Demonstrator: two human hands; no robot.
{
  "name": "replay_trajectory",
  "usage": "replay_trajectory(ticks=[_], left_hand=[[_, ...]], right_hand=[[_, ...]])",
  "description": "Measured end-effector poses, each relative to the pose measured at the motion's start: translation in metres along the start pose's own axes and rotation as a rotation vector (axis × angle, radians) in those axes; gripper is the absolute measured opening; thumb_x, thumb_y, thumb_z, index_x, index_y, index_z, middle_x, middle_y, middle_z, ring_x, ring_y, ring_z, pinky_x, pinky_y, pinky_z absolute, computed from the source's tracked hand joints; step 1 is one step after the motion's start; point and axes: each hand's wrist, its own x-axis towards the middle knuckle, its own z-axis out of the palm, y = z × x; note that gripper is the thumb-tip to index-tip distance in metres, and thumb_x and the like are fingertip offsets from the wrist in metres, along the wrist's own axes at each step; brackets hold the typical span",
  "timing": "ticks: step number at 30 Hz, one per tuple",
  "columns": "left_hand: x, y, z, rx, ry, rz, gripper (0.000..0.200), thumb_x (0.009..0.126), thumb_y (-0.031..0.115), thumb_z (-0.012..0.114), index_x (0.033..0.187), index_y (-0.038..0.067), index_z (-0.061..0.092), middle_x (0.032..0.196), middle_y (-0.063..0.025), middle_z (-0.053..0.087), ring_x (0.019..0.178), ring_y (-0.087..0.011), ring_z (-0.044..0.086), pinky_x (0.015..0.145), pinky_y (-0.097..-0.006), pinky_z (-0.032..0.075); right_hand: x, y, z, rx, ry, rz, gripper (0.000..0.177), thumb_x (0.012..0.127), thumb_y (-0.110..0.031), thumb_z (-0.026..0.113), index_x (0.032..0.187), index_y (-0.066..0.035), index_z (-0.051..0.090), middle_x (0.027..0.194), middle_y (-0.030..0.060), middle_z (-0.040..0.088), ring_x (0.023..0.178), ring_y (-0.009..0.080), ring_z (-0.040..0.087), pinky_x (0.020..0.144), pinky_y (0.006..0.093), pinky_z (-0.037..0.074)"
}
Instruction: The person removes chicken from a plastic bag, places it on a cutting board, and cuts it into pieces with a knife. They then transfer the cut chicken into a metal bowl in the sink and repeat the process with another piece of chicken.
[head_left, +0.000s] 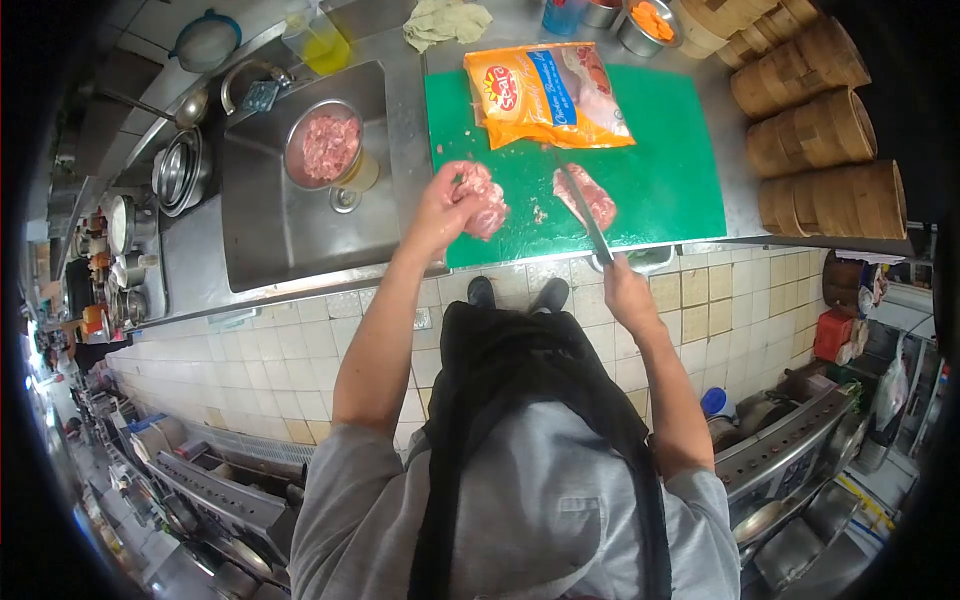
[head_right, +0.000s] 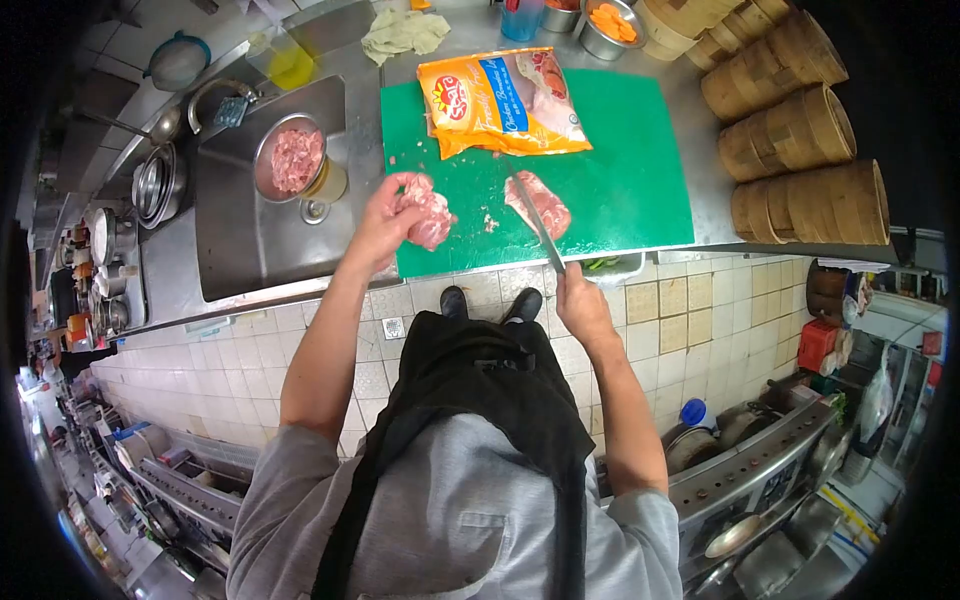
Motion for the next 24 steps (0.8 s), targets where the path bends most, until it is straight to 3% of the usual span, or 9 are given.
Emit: replay_trajectory(ticks=[6,7,10,13,16,17,19,24], left_hand=[[0.040,0.015,-0.005,0.377,-0.155,-0.153,0.050,0.093,-0.001,0.074,0.139,0.006,0.055,0.110,-0.0067,0.071,0.099,-0.0147,0.069,0.082,-0.0307,0.058],[0.051,0.005,-0.015,0.534,-0.127,-0.155,0.051,0.094,0.002,0.073,0.141,0.006,0.055,0.112,-0.0082,0.073,0.099,-0.0200,0.071,0.083,-0.0345,0.059],[0.055,-0.011,-0.036,1.148,0.244,0.178,0.048,0.097,0.012,0.071,0.142,0.006,0.055,0.111,-0.0103,0.075,0.099,-0.0307,0.073,0.085,-0.0432,0.059],[0.034,-0.028,-0.032,1.380,0.258,0.411,0.052,0.102,0.025,0.063,0.148,0.005,0.050,0.130,-0.0156,0.070,0.119,-0.0413,0.065,0.105,-0.0537,0.050],[0.013,-0.069,-0.014,1.680,0.251,0.466,0.058,0.105,0.032,0.054,0.157,0.007,0.044,0.155,-0.0164,0.052,0.147,-0.0372,0.044,0.124,-0.0547,0.028],[0.008,-0.075,-0.012,1.669,0.263,0.405,0.061,0.106,0.033,0.052,0.159,0.006,0.039,0.160,-0.0160,0.046,0.150,-0.0364,0.039,0.126,-0.0548,0.023],[0.002,-0.077,-0.005,1.647,0.283,0.287,0.067,0.107,0.035,0.047,0.164,0.004,0.030,0.170,-0.0153,0.032,0.157,-0.0349,0.027,0.130,-0.0549,0.013],[0.002,-0.080,0.007,1.685,0.252,0.336,0.070,0.107,0.036,0.047,0.165,0.002,0.025,0.170,-0.0175,0.030,0.157,-0.0345,0.029,0.129,-0.0558,0.015]], right_hand=[[-0.009,-0.014,-0.008,0.071,-0.020,-0.048,0.018,0.107,-0.016,0.055,0.108,0.000,0.049,0.084,0.0344,0.068,0.081,0.0566,0.066,0.069,0.0639,0.050],[-0.013,-0.016,-0.010,0.075,-0.019,-0.060,0.018,0.107,-0.016,0.055,0.109,0.001,0.049,0.085,0.0346,0.068,0.082,0.0566,0.066,0.070,0.0636,0.050],[-0.022,-0.022,-0.018,0.137,-0.045,-0.056,0.017,0.107,-0.016,0.054,0.111,0.001,0.050,0.085,0.0348,0.067,0.084,0.0565,0.066,0.071,0.0638,0.049],[-0.027,-0.031,-0.021,0.180,-0.107,-0.026,0.020,0.109,-0.019,0.053,0.114,0.000,0.051,0.087,0.0357,0.067,0.087,0.0578,0.065,0.072,0.0633,0.049],[-0.022,-0.051,-0.020,0.266,-0.173,0.020,0.023,0.110,-0.023,0.050,0.115,0.000,0.053,0.095,0.0339,0.069,0.092,0.0557,0.065,0.075,0.0572,0.050],[-0.018,-0.054,-0.016,0.278,-0.200,0.027,0.026,0.111,-0.025,0.048,0.114,0.000,0.052,0.088,0.0306,0.067,0.085,0.0517,0.066,0.073,0.0544,0.050],[-0.011,-0.061,-0.012,0.324,-0.243,0.026,0.027,0.112,-0.027,0.048,0.118,0.000,0.051,0.092,0.0355,0.067,0.092,0.0577,0.064,0.076,0.0599,0.048],[0.002,-0.078,-0.006,0.397,-0.320,0.054,0.029,0.112,-0.026,0.048,0.123,0.000,0.050,0.094,0.0377,0.067,0.094,0.0599,0.063,0.078,0.0621,0.047]])
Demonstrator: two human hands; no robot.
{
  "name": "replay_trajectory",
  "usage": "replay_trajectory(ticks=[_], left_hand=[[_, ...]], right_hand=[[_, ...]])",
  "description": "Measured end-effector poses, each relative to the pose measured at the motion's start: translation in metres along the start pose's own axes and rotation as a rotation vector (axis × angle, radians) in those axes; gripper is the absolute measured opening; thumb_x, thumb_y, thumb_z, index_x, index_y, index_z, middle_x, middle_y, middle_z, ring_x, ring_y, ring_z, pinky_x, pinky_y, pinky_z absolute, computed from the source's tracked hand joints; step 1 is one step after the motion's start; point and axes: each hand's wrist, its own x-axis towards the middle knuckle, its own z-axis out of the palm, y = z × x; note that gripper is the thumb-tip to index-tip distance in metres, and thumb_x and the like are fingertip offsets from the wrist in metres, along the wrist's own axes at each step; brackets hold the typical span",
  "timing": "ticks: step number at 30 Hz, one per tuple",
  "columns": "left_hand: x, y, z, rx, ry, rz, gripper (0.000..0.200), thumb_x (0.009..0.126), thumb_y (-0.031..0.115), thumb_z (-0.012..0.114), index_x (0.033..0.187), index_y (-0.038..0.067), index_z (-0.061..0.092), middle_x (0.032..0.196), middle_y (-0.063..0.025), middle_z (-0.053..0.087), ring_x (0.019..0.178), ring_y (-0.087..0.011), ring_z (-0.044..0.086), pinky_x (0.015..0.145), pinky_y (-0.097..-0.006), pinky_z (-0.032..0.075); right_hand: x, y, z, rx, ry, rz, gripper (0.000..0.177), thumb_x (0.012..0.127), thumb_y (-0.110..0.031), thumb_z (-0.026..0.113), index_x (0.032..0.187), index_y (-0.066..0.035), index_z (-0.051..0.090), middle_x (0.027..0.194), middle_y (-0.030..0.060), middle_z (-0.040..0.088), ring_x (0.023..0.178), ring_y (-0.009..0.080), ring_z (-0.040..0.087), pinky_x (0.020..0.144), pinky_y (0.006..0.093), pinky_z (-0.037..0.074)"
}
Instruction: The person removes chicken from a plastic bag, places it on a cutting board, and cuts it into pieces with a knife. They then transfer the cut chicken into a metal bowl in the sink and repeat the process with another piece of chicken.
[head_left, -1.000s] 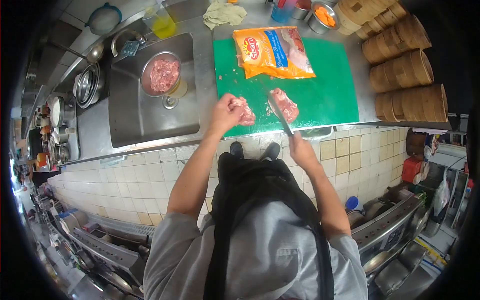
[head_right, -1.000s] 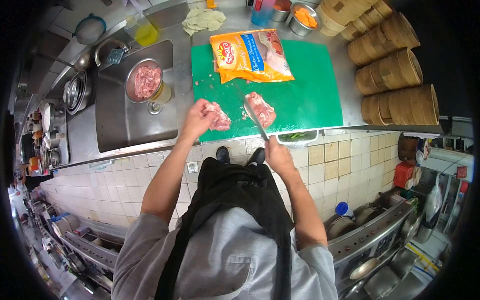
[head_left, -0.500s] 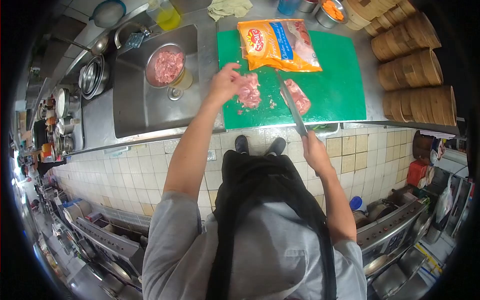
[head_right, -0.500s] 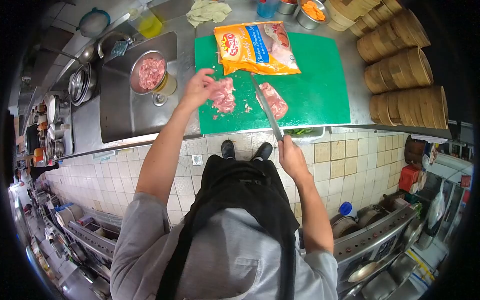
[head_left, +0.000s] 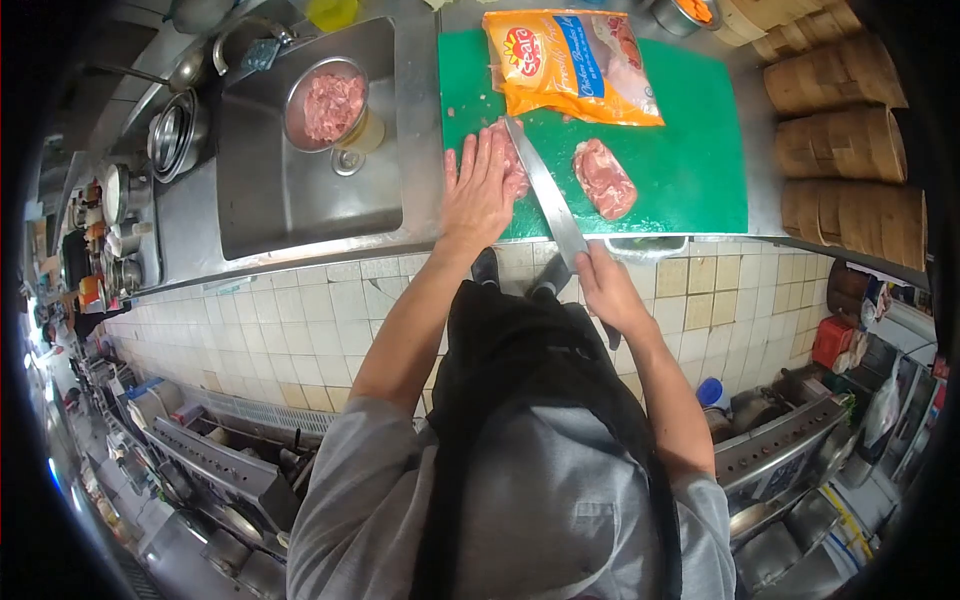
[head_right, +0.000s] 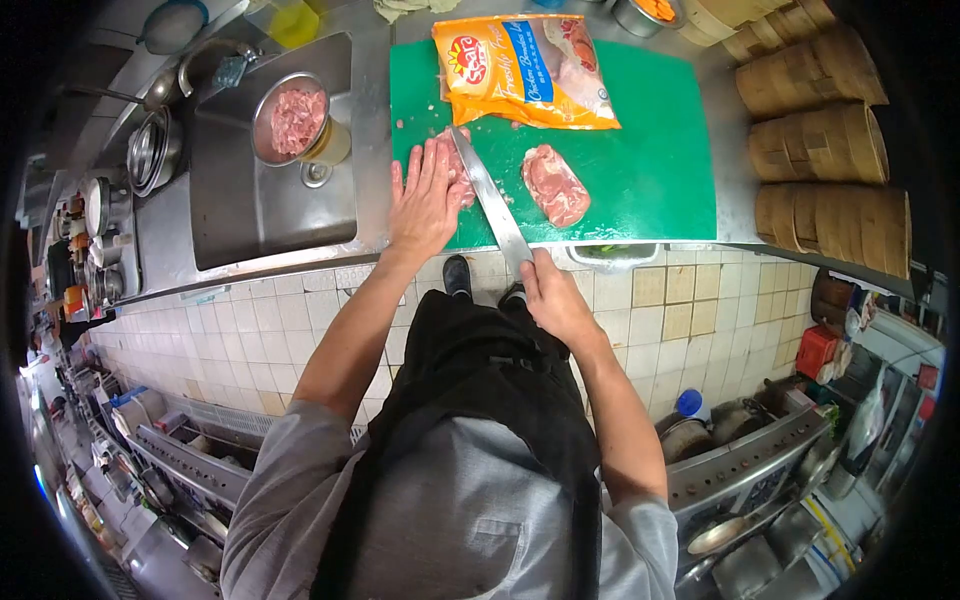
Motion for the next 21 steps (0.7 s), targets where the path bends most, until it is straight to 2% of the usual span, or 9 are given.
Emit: replay_trajectory(ticks=[4,7,10,13,16,19,21], left_hand=[[0.004,0.001,0.004,-0.094,-0.072,-0.028,0.069,0.110,0.038,0.038,0.167,0.002,0.020,0.171,-0.0212,0.025,0.158,-0.0363,0.026,0.130,-0.0548,0.013],[0.006,0.001,-0.001,-0.147,-0.091,-0.040,0.069,0.111,0.037,0.037,0.166,0.001,0.020,0.171,-0.0218,0.026,0.158,-0.0362,0.027,0.130,-0.0516,0.015],[0.006,-0.001,0.000,-0.176,-0.079,-0.024,0.068,0.111,0.036,0.037,0.166,0.001,0.019,0.170,-0.0214,0.027,0.157,-0.0366,0.028,0.130,-0.0503,0.016],[0.007,0.000,0.002,-0.132,-0.060,-0.033,0.069,0.108,0.033,0.043,0.166,0.002,0.022,0.169,-0.0192,0.031,0.156,-0.0339,0.030,0.129,-0.0490,0.020],[0.005,-0.002,0.006,-0.157,-0.040,-0.024,0.067,0.108,0.033,0.043,0.165,0.002,0.025,0.169,-0.0190,0.031,0.156,-0.0345,0.031,0.129,-0.0510,0.019],[0.005,-0.001,0.003,-0.086,-0.044,-0.056,0.064,0.109,0.034,0.042,0.164,0.004,0.029,0.169,-0.0174,0.032,0.156,-0.0342,0.031,0.129,-0.0535,0.017],[0.005,-0.001,0.003,-0.105,-0.076,-0.065,0.065,0.110,0.036,0.039,0.165,0.005,0.028,0.171,-0.0158,0.029,0.157,-0.0348,0.028,0.129,-0.0557,0.015]], right_hand=[[0.008,0.008,0.008,-0.024,-0.020,0.021,0.025,0.111,-0.023,0.049,0.116,0.001,0.049,0.090,0.0371,0.066,0.091,0.0585,0.063,0.075,0.0629,0.047],[0.014,0.013,0.013,-0.040,-0.024,0.003,0.024,0.110,-0.022,0.050,0.108,0.002,0.048,0.085,0.0369,0.065,0.086,0.0582,0.063,0.071,0.0628,0.047],[0.029,0.006,0.011,-0.060,-0.012,-0.033,0.025,0.110,-0.021,0.051,0.103,0.003,0.048,0.081,0.0364,0.064,0.082,0.0580,0.063,0.068,0.0624,0.047],[0.059,-0.010,0.006,-0.139,0.038,-0.138,0.026,0.109,-0.021,0.052,0.102,0.004,0.049,0.080,0.0352,0.064,0.078,0.0563,0.064,0.068,0.0624,0.048],[0.100,-0.026,0.007,-0.157,0.025,-0.131,0.027,0.110,-0.021,0.050,0.102,0.004,0.050,0.079,0.0355,0.064,0.074,0.0557,0.065,0.067,0.0621,0.049],[0.119,-0.039,0.006,-0.166,0.001,-0.140,0.027,0.110,-0.022,0.049,0.101,0.004,0.051,0.073,0.0312,0.064,0.062,0.0483,0.066,0.062,0.0573,0.051],[0.100,-0.037,0.006,-0.032,-0.048,-0.036,0.027,0.111,-0.022,0.049,0.101,0.003,0.051,0.070,0.0267,0.063,0.055,0.0407,0.065,0.056,0.0522,0.051]])
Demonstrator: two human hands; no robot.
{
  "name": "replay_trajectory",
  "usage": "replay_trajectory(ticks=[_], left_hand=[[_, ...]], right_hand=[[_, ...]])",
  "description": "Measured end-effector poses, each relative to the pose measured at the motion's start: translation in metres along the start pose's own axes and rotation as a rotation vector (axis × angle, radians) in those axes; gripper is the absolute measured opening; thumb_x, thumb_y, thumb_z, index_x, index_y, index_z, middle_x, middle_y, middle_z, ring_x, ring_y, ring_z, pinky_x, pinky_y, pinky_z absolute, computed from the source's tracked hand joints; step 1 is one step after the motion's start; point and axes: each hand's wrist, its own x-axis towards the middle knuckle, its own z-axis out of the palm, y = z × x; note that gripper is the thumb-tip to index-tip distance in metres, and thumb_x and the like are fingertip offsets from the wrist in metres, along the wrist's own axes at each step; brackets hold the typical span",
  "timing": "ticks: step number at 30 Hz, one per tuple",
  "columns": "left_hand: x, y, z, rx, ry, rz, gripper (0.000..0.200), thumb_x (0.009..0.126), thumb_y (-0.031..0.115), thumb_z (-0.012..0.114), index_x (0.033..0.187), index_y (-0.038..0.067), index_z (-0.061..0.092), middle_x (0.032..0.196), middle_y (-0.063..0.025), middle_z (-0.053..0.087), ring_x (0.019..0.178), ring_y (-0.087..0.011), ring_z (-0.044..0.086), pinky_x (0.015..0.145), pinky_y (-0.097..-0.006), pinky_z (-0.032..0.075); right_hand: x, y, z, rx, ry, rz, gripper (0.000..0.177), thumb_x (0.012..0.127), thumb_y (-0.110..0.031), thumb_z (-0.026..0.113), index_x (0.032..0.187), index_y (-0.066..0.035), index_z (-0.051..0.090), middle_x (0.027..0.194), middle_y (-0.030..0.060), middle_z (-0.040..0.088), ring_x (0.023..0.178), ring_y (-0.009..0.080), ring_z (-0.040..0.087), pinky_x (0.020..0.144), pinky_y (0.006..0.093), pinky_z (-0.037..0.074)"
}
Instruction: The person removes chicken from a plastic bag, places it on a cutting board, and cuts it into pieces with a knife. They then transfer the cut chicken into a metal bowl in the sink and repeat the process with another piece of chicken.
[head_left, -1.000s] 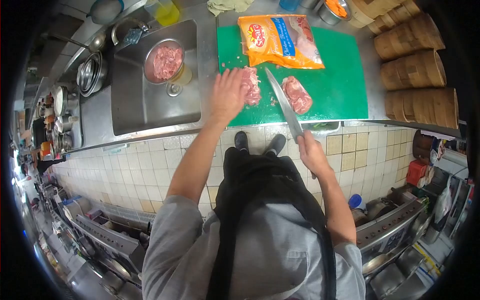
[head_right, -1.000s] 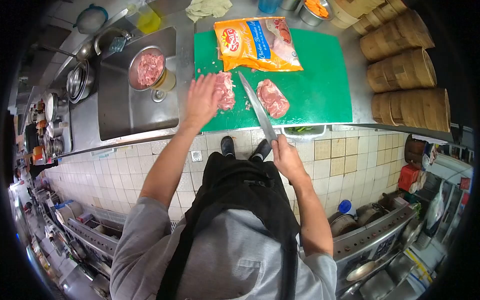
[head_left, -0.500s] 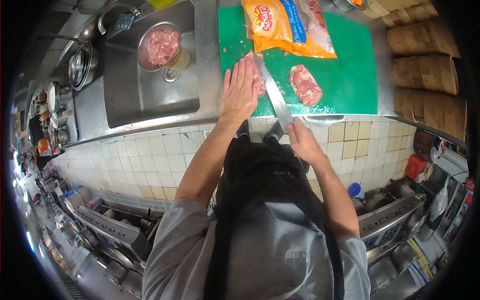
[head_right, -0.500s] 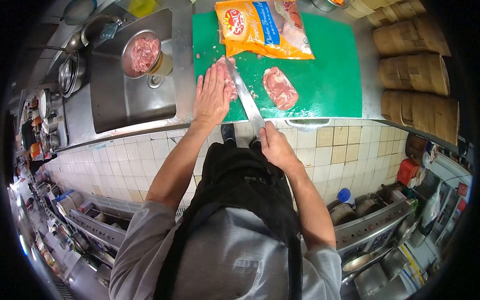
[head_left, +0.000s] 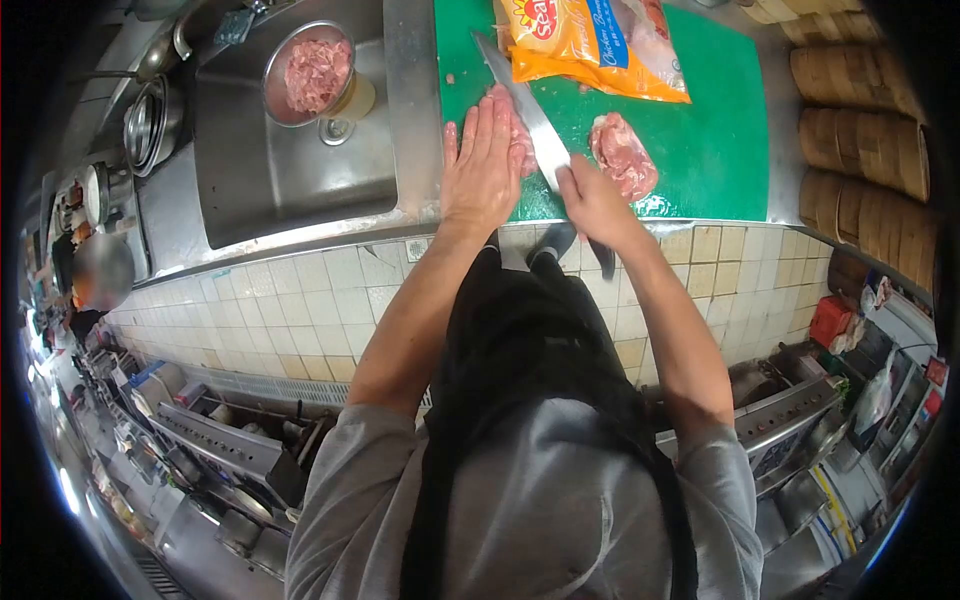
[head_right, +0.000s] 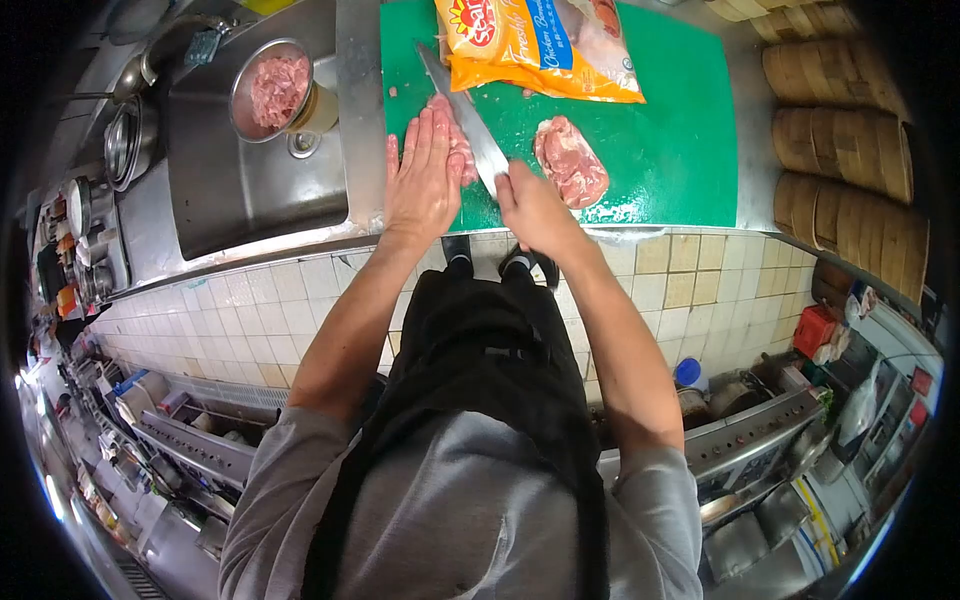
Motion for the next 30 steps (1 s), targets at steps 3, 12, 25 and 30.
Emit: replay_trajectory(ticks=[3,12,25,30], left_hand=[[0.002,0.001,0.000,-0.022,-0.022,-0.007,0.064,0.111,0.038,0.037,0.166,0.007,0.027,0.172,-0.0147,0.028,0.158,-0.0348,0.027,0.129,-0.0562,0.013],[0.002,-0.003,0.002,-0.060,0.001,0.011,0.063,0.110,0.035,0.040,0.165,0.007,0.030,0.172,-0.0141,0.029,0.157,-0.0325,0.029,0.130,-0.0539,0.014],[0.002,-0.003,0.002,-0.046,-0.010,-0.009,0.063,0.111,0.039,0.034,0.165,0.006,0.030,0.172,-0.0129,0.028,0.159,-0.0317,0.025,0.130,-0.0550,0.010],[0.002,-0.005,0.000,-0.087,-0.034,-0.025,0.066,0.112,0.039,0.033,0.168,0.007,0.021,0.174,-0.0143,0.025,0.160,-0.0344,0.023,0.130,-0.0593,0.008]], right_hand=[[-0.046,0.025,0.004,0.207,-0.095,0.140,0.026,0.113,-0.024,0.046,0.103,0.000,0.050,0.064,0.0109,0.056,0.042,0.0194,0.056,0.041,0.0357,0.044],[-0.028,0.027,0.010,0.076,-0.013,0.021,0.026,0.112,-0.025,0.048,0.101,-0.001,0.050,0.065,0.0123,0.059,0.045,0.0194,0.059,0.042,0.0375,0.045],[-0.075,0.029,0.017,0.363,-0.181,0.256,0.026,0.113,-0.024,0.048,0.106,0.001,0.053,0.066,0.0034,0.053,0.043,0.0123,0.051,0.041,0.0315,0.044],[-0.013,0.004,0.018,0.231,-0.110,0.105,0.029,0.113,-0.025,0.048,0.105,0.002,0.052,0.063,0.0067,0.053,0.042,0.0158,0.052,0.042,0.0350,0.044]])
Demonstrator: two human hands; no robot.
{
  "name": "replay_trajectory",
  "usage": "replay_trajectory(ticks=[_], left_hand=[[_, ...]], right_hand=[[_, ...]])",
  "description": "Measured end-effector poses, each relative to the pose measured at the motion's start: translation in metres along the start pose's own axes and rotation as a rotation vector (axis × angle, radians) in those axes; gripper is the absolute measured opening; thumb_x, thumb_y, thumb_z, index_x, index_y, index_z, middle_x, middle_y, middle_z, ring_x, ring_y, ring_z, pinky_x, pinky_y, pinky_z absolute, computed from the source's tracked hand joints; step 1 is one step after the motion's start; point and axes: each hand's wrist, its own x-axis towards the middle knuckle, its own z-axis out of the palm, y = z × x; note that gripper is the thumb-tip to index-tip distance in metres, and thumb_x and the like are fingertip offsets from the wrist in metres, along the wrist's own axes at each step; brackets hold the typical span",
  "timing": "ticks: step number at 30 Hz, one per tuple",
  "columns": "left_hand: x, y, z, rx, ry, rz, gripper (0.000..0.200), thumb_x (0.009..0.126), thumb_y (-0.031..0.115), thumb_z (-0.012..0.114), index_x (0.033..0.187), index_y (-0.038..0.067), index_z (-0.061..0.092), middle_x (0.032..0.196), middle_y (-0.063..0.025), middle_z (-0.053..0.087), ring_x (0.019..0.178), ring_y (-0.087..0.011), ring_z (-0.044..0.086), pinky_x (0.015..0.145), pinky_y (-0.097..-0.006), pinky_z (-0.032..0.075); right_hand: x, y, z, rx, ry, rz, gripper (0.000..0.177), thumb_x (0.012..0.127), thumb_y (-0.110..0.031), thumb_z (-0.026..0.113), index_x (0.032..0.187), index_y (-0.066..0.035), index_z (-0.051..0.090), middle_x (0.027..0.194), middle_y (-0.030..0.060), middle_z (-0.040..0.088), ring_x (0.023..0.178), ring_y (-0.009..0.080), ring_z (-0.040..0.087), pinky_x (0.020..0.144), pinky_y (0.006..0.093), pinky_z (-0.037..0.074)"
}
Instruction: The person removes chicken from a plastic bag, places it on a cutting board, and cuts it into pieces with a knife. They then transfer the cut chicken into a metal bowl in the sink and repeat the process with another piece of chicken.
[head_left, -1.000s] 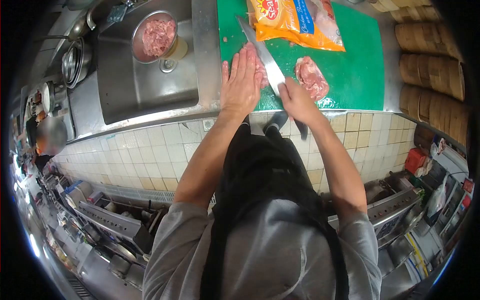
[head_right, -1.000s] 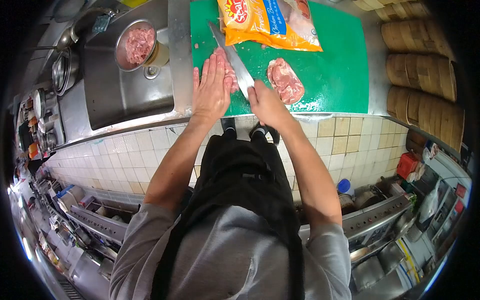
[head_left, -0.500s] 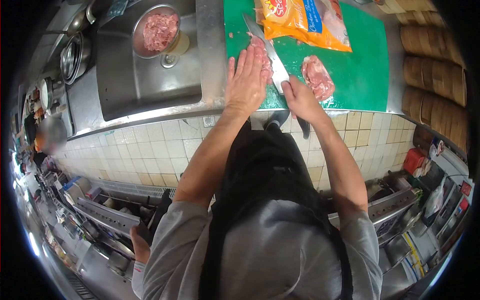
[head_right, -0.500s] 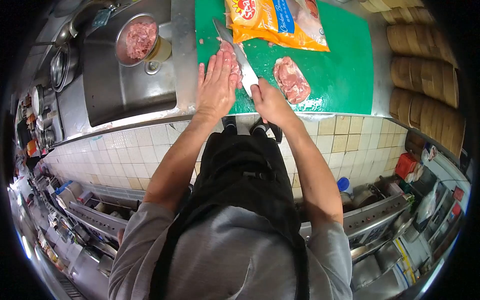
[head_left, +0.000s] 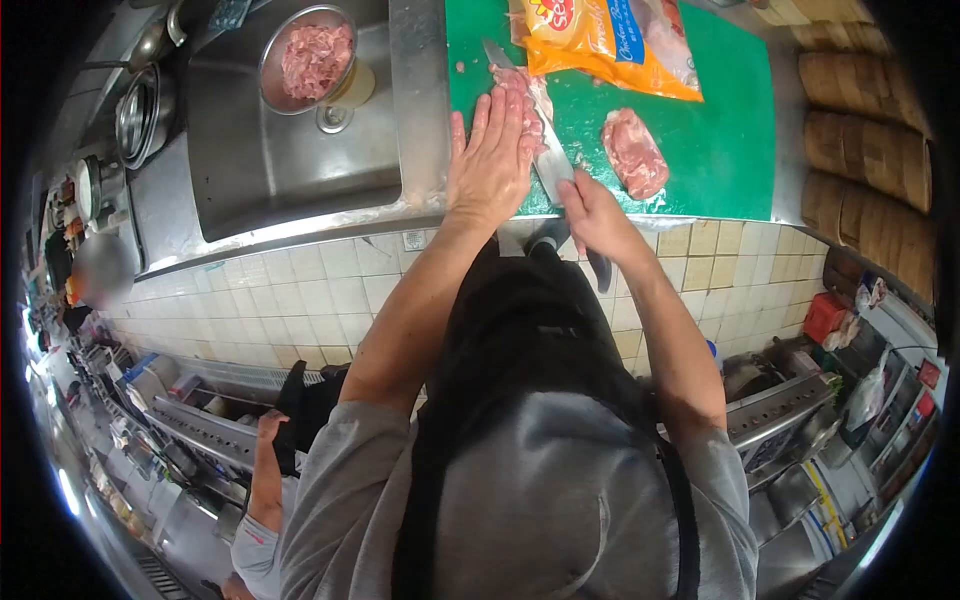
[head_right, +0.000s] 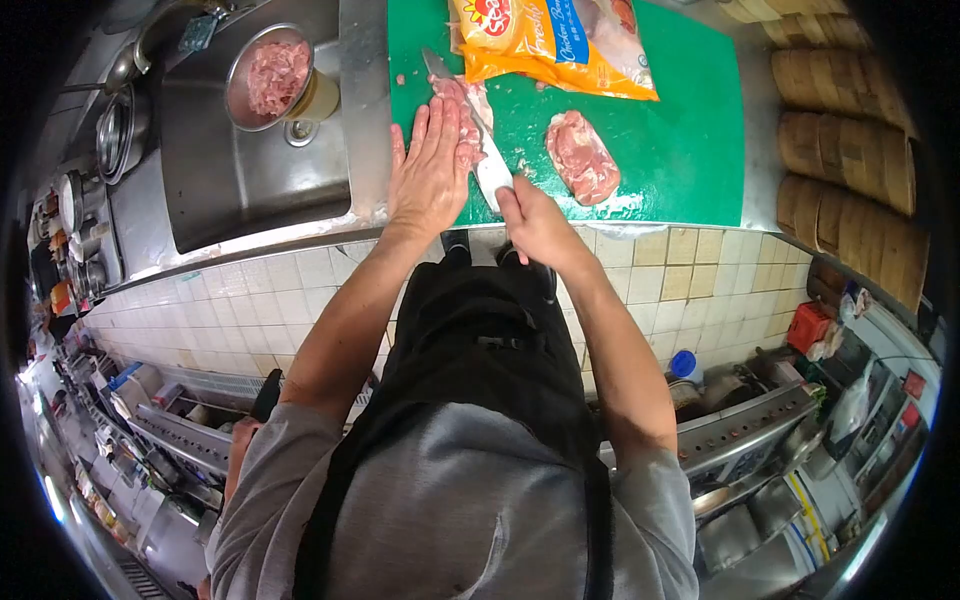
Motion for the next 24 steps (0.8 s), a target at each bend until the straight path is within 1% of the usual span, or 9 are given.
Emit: replay_trajectory(ticks=[7,11,12,13,15,16,19,22,24], left_hand=[[0.001,-0.001,0.005,0.050,0.035,0.005,0.065,0.112,0.039,0.032,0.168,0.007,0.023,0.174,-0.0147,0.024,0.160,-0.0357,0.023,0.129,-0.0612,0.008],[0.000,0.001,-0.001,0.006,0.063,0.000,0.061,0.112,0.036,0.032,0.165,0.007,0.030,0.172,-0.0154,0.029,0.159,-0.0334,0.025,0.131,-0.0535,0.009],[0.000,-0.001,-0.002,-0.055,0.098,0.000,0.059,0.112,0.035,0.034,0.163,0.007,0.033,0.170,-0.0161,0.033,0.157,-0.0338,0.028,0.130,-0.0522,0.012],[0.000,-0.004,-0.002,-0.116,0.135,0.000,0.058,0.112,0.034,0.036,0.162,0.006,0.037,0.168,-0.0168,0.036,0.156,-0.0343,0.031,0.130,-0.0508,0.014],[-0.006,-0.015,-0.008,-0.402,0.328,-0.027,0.048,0.111,0.025,0.043,0.153,0.002,0.048,0.153,-0.0214,0.053,0.142,-0.0338,0.050,0.119,-0.0450,0.035],[-0.010,-0.018,-0.010,-0.544,0.421,-0.043,0.044,0.111,0.021,0.047,0.149,0.000,0.054,0.145,-0.0237,0.061,0.134,-0.0335,0.060,0.113,-0.0421,0.045],[-0.024,-0.009,-0.018,-0.905,0.302,-0.364,0.032,0.108,0.009,0.052,0.136,-0.003,0.063,0.122,-0.0209,0.073,0.107,-0.0274,0.074,0.091,-0.0361,0.057],[-0.022,-0.003,-0.017,-0.845,0.242,-0.427,0.031,0.105,0.005,0.051,0.133,-0.002,0.065,0.118,-0.0210,0.075,0.099,-0.0305,0.076,0.086,-0.0398,0.059],[-0.019,-0.001,-0.017,-0.828,0.253,-0.397,0.032,0.105,0.012,0.054,0.131,-0.001,0.065,0.118,-0.0214,0.075,0.100,-0.0330,0.076,0.089,-0.0418,0.058]], right_hand=[[-0.023,0.017,0.003,0.035,-0.020,0.038,0.029,0.113,-0.025,0.048,0.104,0.002,0.052,0.062,0.0081,0.055,0.042,0.0164,0.053,0.042,0.0356,0.044],[-0.058,0.029,0.007,0.044,-0.005,0.082,0.029,0.113,-0.026,0.049,0.105,0.001,0.053,0.061,0.0066,0.054,0.042,0.0135,0.052,0.042,0.0336,0.043],[-0.062,0.030,0.007,-0.013,0.007,0.054,0.027,0.111,-0.024,0.052,0.104,0.001,0.053,0.063,0.0152,0.060,0.045,0.0265,0.060,0.045,0.0416,0.048],[-0.062,0.038,0.008,-0.142,0.089,-0.070,0.026,0.111,-0.024,0.053,0.103,0.001,0.053,0.066,0.0197,0.062,0.049,0.0329,0.063,0.048,0.0456,0.050],[-0.063,0.044,0.011,-0.395,0.244,-0.312,0.025,0.109,-0.022,0.055,0.101,0.001,0.052,0.072,0.0286,0.067,0.059,0.0456,0.067,0.055,0.0534,0.053],[-0.068,0.035,0.009,-0.377,0.215,-0.212,0.023,0.107,-0.020,0.057,0.102,0.001,0.051,0.082,0.0354,0.067,0.077,0.0552,0.067,0.067,0.0617,0.052],[-0.075,0.025,0.007,-0.562,0.264,-0.223,0.020,0.106,-0.019,0.057,0.104,0.000,0.050,0.080,0.0321,0.069,0.078,0.0526,0.068,0.068,0.0615,0.052],[-0.085,0.007,0.004,-0.648,0.271,-0.244,0.017,0.105,-0.015,0.058,0.106,0.000,0.049,0.081,0.0309,0.069,0.078,0.0524,0.069,0.067,0.0622,0.051],[-0.090,-0.002,0.000,-0.612,0.330,-0.339,0.016,0.105,-0.014,0.058,0.105,-0.001,0.049,0.081,0.0312,0.069,0.077,0.0529,0.068,0.066,0.0622,0.051]])
